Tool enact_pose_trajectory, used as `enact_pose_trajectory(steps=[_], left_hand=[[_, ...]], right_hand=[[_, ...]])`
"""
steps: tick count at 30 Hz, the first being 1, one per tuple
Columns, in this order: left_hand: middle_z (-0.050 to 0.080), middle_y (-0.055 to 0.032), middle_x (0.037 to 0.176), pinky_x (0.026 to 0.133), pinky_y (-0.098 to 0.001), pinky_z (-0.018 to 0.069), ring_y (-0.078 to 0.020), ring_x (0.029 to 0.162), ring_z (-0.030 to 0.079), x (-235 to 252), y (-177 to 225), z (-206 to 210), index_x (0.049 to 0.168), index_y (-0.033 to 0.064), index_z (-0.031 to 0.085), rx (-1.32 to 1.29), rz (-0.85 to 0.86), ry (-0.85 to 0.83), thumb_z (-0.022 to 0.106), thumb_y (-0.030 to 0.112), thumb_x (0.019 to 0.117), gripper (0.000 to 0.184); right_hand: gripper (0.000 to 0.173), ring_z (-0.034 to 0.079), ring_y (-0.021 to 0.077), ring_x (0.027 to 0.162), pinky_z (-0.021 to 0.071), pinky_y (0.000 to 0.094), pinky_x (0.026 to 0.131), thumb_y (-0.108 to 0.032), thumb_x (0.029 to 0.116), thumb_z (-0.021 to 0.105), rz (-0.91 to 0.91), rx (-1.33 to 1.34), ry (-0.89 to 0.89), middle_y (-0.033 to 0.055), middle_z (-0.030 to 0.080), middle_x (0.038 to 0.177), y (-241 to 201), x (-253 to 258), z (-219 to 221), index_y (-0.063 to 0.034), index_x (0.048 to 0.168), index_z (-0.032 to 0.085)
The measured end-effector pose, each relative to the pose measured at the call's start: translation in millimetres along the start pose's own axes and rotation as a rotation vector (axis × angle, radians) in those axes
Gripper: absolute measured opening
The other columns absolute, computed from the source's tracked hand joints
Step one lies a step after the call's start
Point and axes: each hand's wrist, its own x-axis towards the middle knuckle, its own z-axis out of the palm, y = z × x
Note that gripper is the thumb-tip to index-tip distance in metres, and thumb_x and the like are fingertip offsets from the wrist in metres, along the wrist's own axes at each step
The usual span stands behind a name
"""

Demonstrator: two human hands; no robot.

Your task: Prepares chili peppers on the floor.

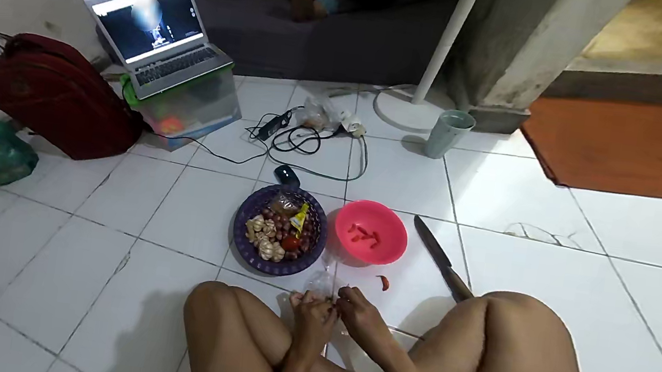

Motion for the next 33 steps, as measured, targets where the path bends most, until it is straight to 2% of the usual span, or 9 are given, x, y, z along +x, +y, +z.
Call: enact_pose_trajectory(steps=[3, 9, 12, 14, 17, 19, 24, 27, 33], left_hand=[[0.077, -0.0109, 0.084, 0.097, -0.0583, 0.0389, -0.0279, 0.084, 0.071, 0.0, -1.0, -2.6, 0.085, 0.0033, 0.081, -0.024, -0.041, 0.052, 0.078, 0.011, 0.0808, 0.009], [0.074, -0.0162, 0.094, 0.101, -0.0591, 0.0372, -0.0313, 0.095, 0.067, 1.0, 0.4, -10.8, 0.098, 0.0, 0.079, -0.193, -0.204, -0.035, 0.073, 0.007, 0.088, 0.014], [0.072, -0.0197, 0.097, 0.097, -0.0565, 0.0436, -0.0339, 0.098, 0.066, 2.0, -0.7, -13.9, 0.101, -0.0042, 0.077, -0.298, -0.258, 0.042, 0.072, 0.006, 0.0887, 0.016], [0.072, -0.0233, 0.102, 0.097, -0.0496, 0.0496, -0.0341, 0.1, 0.067, 2.4, -3.2, -14.5, 0.104, -0.009, 0.074, -0.353, -0.275, 0.088, 0.071, 0.003, 0.0898, 0.019], [0.07, -0.0272, 0.108, 0.1, -0.0438, 0.0509, -0.0332, 0.106, 0.067, 2.3, -6.7, -13.2, 0.11, -0.0138, 0.07, -0.428, -0.298, 0.085, 0.067, -0.001, 0.0914, 0.022], [0.071, -0.0263, 0.108, 0.099, -0.0396, 0.0512, -0.0288, 0.104, 0.068, 3.4, -4.2, -14.2, 0.11, -0.0141, 0.069, -0.465, -0.32, 0.066, 0.066, 0.0, 0.0922, 0.023], [0.073, -0.0201, 0.099, 0.093, -0.0305, 0.0532, -0.0166, 0.094, 0.069, 2.7, -3.4, -15.5, 0.105, -0.0132, 0.071, -0.514, -0.341, 0.015, 0.061, 0.003, 0.098, 0.02], [0.072, -0.0219, 0.1, 0.093, -0.0318, 0.0526, -0.0185, 0.095, 0.068, 6.2, 8.9, -24.1, 0.104, -0.0145, 0.07, -0.549, -0.38, -0.032, 0.062, 0.001, 0.0981, 0.019], [0.072, -0.0177, 0.096, 0.087, -0.025, 0.053, -0.0092, 0.088, 0.067, 13.3, 22.4, -35.5, 0.104, -0.0153, 0.068, -0.656, -0.495, -0.137, 0.06, -0.001, 0.0988, 0.017]], right_hand=[[0.008, 0.072, 0.0346, 0.083, 0.0625, 0.0406, 0.072, 0.01, 0.0788, 0.069, -0.097, -0.033, 0.056, 0.0207, 0.071, 0.095, 0.7, 4.1, 1.4, 0.0048, 0.082, 0.074], [0.009, 0.072, 0.0346, 0.085, 0.0625, 0.0405, 0.074, 0.01, 0.0822, 0.067, -0.113, 0.014, 0.053, 0.0208, 0.071, 0.096, -0.4, 7.7, -6.9, 0.0054, 0.084, 0.074], [0.01, 0.072, 0.0355, 0.094, 0.0607, 0.0422, 0.086, 0.01, 0.0842, 0.067, 0.089, 0.207, 0.122, 0.0265, 0.07, 0.104, -5.4, 7.6, -17.1, 0.0102, 0.092, 0.074], [0.013, 0.073, 0.0311, 0.09, 0.0617, 0.0382, 0.083, 0.012, 0.0807, 0.069, 0.261, 0.349, 0.212, 0.0275, 0.069, 0.104, -6.1, 8.7, -20.8, 0.0125, 0.093, 0.073], [0.016, 0.073, 0.0221, 0.085, 0.0605, 0.034, 0.082, 0.008, 0.0895, 0.069, 0.659, 0.614, 0.159, 0.0224, 0.072, 0.1, -11.3, 13.4, -32.0, 0.0131, 0.104, 0.069], [0.017, 0.071, 0.0138, 0.077, 0.0602, 0.0295, 0.078, 0.005, 0.0929, 0.068, 0.796, 0.769, 0.098, 0.0167, 0.073, 0.093, -10.2, 15.4, -34.9, 0.0121, 0.108, 0.069], [0.016, 0.067, 0.0058, 0.074, 0.0573, 0.0229, 0.074, 0.002, 0.0936, 0.068, 0.804, 0.858, 0.008, 0.01, 0.073, 0.09, -10.8, 10.1, -32.8, 0.0101, 0.108, 0.069], [0.016, 0.067, 0.0044, 0.074, 0.0572, 0.022, 0.074, 0.001, 0.0931, 0.068, 0.79, 0.859, 0.008, 0.0082, 0.073, 0.089, -11.5, 10.5, -30.7, 0.009, 0.107, 0.07], [0.016, 0.063, -0.0004, 0.073, 0.0535, 0.0173, 0.071, 0.003, 0.0924, 0.067, 0.721, 0.842, 0.007, 0.0062, 0.073, 0.091, -9.3, 12.3, -30.0, 0.0076, 0.107, 0.071]])
